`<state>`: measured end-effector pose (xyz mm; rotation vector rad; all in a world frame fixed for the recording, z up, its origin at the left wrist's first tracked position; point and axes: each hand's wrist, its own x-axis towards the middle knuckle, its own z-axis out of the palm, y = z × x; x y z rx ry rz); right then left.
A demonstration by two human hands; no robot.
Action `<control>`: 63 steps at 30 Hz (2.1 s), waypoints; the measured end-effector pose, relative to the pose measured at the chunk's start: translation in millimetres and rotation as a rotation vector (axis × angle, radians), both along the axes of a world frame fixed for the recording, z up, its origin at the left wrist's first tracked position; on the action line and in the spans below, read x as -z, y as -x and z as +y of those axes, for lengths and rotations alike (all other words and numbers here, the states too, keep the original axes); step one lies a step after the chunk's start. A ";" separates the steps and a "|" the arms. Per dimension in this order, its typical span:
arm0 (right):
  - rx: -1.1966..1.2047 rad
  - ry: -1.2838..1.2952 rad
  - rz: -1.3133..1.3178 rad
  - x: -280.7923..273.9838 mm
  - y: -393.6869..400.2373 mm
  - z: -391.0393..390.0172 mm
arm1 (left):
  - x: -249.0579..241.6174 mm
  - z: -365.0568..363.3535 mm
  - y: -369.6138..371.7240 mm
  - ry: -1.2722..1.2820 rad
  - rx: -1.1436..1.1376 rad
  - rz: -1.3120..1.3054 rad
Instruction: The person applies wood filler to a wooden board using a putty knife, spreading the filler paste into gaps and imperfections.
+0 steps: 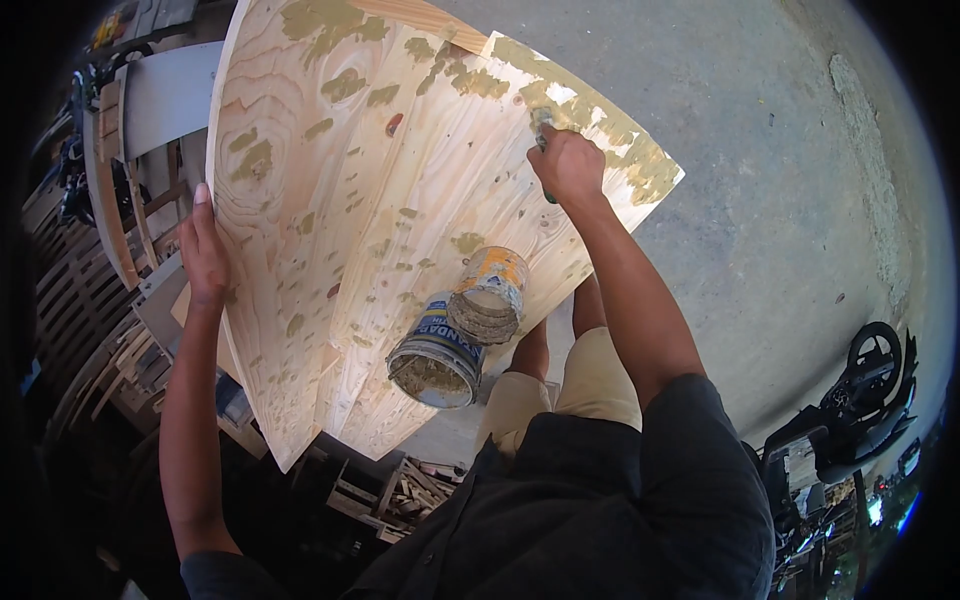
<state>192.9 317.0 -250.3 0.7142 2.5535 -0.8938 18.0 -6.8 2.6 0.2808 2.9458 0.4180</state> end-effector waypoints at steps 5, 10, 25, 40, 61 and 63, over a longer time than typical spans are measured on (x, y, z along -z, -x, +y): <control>-0.082 -0.015 -0.005 16.7 -15.1 -9.5 | 0.1 2.9 0.4 -0.019 0.014 0.026; 0.009 -0.029 -0.026 -0.9 1.4 -6.0 | 1.6 0.1 -0.5 0.011 0.005 0.073; -0.123 0.044 -0.109 -8.1 22.5 -23.4 | 2.9 -3.2 0.7 -0.018 -0.023 0.008; 0.064 0.009 -0.018 9.5 41.4 -19.1 | 2.6 -4.2 -0.1 -0.007 0.003 0.026; 0.090 -0.042 -0.040 8.4 -46.0 9.1 | 2.6 -9.7 2.3 -0.025 -0.038 -0.067; -0.001 -0.045 -0.104 16.3 -55.9 4.3 | 0.2 -6.5 2.2 -0.033 -0.060 -0.097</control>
